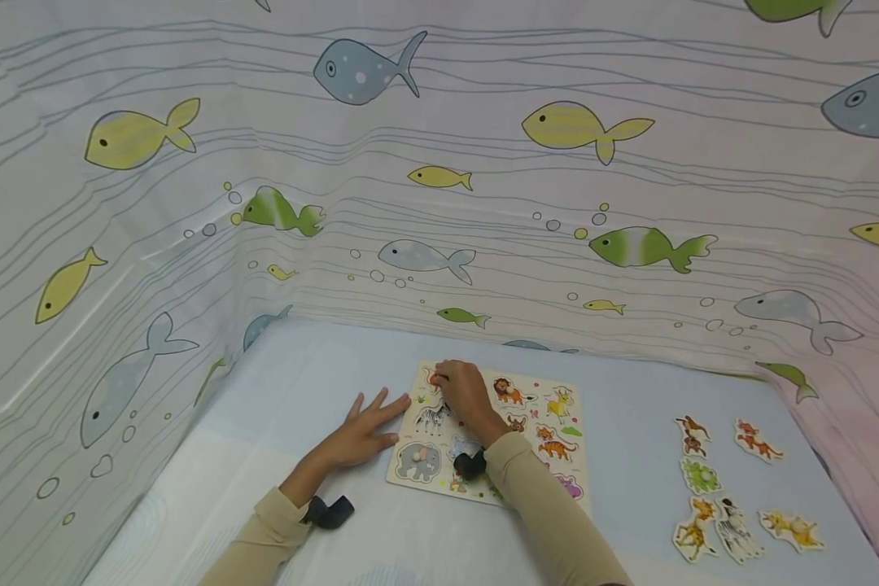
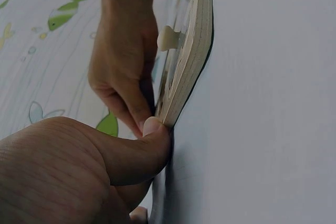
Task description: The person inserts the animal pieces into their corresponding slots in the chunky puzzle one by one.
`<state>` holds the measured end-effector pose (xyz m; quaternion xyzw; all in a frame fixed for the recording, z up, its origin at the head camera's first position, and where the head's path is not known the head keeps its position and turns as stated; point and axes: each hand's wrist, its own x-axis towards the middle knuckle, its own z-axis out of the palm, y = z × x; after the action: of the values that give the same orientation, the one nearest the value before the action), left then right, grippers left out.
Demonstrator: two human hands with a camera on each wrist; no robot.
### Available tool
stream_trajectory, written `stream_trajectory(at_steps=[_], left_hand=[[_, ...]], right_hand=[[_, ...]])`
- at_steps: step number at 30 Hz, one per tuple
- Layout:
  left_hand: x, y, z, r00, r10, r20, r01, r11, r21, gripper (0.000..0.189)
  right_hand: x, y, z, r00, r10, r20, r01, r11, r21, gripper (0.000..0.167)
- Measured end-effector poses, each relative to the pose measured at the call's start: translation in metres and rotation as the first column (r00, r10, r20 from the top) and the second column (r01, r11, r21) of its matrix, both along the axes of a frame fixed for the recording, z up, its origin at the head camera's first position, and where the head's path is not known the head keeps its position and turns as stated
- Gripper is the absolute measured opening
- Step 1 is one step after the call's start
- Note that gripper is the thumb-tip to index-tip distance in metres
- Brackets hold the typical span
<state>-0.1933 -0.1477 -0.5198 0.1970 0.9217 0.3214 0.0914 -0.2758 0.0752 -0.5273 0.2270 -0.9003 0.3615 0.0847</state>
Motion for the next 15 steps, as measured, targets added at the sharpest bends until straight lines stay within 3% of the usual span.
stream_trajectory(at_steps=[10,15], left_hand=[[0.0000,0.0008,0.0035,1.000,-0.010,0.000,0.010,1.000,-0.019,0.063],[-0.0004,0.0005,0.0011,1.000,-0.003,0.002,0.003,1.000,-0.005,0.063]], right_hand=[[0.0030,-0.0018,0.0053,1.000,0.004,0.028,-0.003,1.000,-0.023,0.027],[0.0022,-0.0001,0.0097,0.998,-0.009,0.062,0.015,0.996,-0.093,0.035]])
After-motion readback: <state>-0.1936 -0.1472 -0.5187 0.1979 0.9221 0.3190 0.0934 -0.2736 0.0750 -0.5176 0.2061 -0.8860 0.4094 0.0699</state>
